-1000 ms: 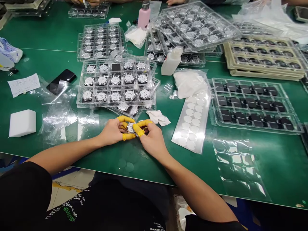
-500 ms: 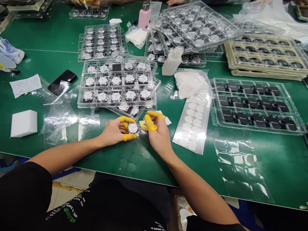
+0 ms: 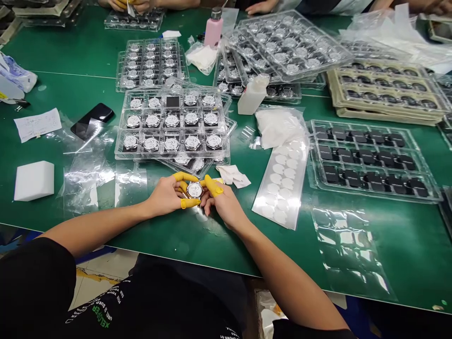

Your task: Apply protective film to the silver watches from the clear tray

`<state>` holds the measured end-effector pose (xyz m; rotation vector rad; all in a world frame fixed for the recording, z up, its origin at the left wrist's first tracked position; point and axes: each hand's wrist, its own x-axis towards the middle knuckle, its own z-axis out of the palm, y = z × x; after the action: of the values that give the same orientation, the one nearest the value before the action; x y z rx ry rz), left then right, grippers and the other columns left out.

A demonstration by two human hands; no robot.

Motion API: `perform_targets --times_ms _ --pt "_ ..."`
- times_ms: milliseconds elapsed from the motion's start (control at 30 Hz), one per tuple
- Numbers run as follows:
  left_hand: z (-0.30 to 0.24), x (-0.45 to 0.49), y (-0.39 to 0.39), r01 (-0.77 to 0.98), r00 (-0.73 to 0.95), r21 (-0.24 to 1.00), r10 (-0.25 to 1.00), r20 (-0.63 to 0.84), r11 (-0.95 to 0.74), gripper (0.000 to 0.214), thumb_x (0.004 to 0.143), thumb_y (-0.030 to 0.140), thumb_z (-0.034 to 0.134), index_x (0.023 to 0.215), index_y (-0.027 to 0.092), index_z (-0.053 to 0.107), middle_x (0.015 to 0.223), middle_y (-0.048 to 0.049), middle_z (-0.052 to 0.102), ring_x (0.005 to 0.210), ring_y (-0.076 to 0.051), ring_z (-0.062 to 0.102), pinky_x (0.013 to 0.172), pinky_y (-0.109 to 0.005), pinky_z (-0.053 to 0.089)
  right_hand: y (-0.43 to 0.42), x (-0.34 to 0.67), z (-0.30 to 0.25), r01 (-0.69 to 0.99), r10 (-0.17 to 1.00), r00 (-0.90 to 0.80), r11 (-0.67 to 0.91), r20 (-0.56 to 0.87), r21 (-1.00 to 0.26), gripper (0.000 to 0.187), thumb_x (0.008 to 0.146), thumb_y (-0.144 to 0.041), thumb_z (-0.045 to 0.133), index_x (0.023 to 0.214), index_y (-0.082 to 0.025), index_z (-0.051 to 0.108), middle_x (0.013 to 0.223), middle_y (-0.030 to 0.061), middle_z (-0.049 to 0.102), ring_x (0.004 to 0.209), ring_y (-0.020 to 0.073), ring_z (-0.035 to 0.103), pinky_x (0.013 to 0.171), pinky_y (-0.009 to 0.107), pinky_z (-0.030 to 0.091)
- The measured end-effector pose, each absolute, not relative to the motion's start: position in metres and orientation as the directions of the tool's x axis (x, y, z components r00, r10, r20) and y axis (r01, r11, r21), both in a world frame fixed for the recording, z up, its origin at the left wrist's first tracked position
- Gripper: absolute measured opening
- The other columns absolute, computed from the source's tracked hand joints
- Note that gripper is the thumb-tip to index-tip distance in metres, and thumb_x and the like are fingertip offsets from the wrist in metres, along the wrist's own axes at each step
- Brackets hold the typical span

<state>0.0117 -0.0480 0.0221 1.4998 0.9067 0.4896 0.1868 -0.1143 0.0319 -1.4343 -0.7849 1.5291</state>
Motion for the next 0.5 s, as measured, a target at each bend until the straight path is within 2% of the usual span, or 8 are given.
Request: perform_targets --times_ms 100,167,333,500 --pt "0.022 0.012 -0.049 0.212 0.616 0.973 0.761 -0.204 0.089 0.057 0.062 0.021 0.084 0.117 0.017 0.070 0.075 0.0014 0.072 0.065 -0.010 0.065 0.062 -0.021 0.051 -0.114 0.184 0.033 -0.148 0.894 0.046 -0.436 -0.446 -0.888 0.058 0.057 -0.060 0.091 0.087 -0.018 0.066 0.059 -0.0010 0.063 0.040 0.0102 0.050 0.038 0.024 0.040" --pt "0.020 0.012 -0.049 0.189 0.625 0.975 0.752 -0.208 0.114 0.058 0.062 0.020 0.084 0.118 0.017 0.069 0.077 0.0007 0.073 0.065 -0.010 0.066 0.062 -0.021 0.052 -0.113 0.181 0.033 -0.158 0.891 0.073 -0.433 -0.448 -0.887 0.057 0.048 -0.049 0.097 0.087 -0.017 0.070 0.059 -0.0012 0.063 0.041 0.0101 0.050 0.037 0.024 0.040" --pt "0.019 0.011 -0.050 0.210 0.615 0.975 0.764 -0.194 0.079 0.056 0.064 0.024 0.085 0.118 0.017 0.070 0.075 0.0014 0.071 0.061 -0.009 0.061 0.058 -0.020 0.050 -0.116 0.175 0.030 -0.212 0.890 0.190 -0.374 -0.413 -0.903 0.039 0.054 -0.048 0.092 0.066 -0.017 0.073 0.049 0.0002 0.059 0.037 0.0107 0.048 0.036 0.025 0.038" --pt "0.022 0.012 -0.049 0.206 0.620 0.975 0.760 -0.197 0.084 0.056 0.064 0.020 0.083 0.118 0.017 0.071 0.073 0.0024 0.068 0.064 -0.009 0.061 0.061 -0.020 0.050 -0.115 0.178 0.030 -0.250 0.877 0.187 -0.394 -0.443 -0.885 0.044 0.057 -0.055 0.091 0.054 -0.017 0.068 0.047 0.0031 0.060 0.036 0.0113 0.050 0.036 0.026 0.039"
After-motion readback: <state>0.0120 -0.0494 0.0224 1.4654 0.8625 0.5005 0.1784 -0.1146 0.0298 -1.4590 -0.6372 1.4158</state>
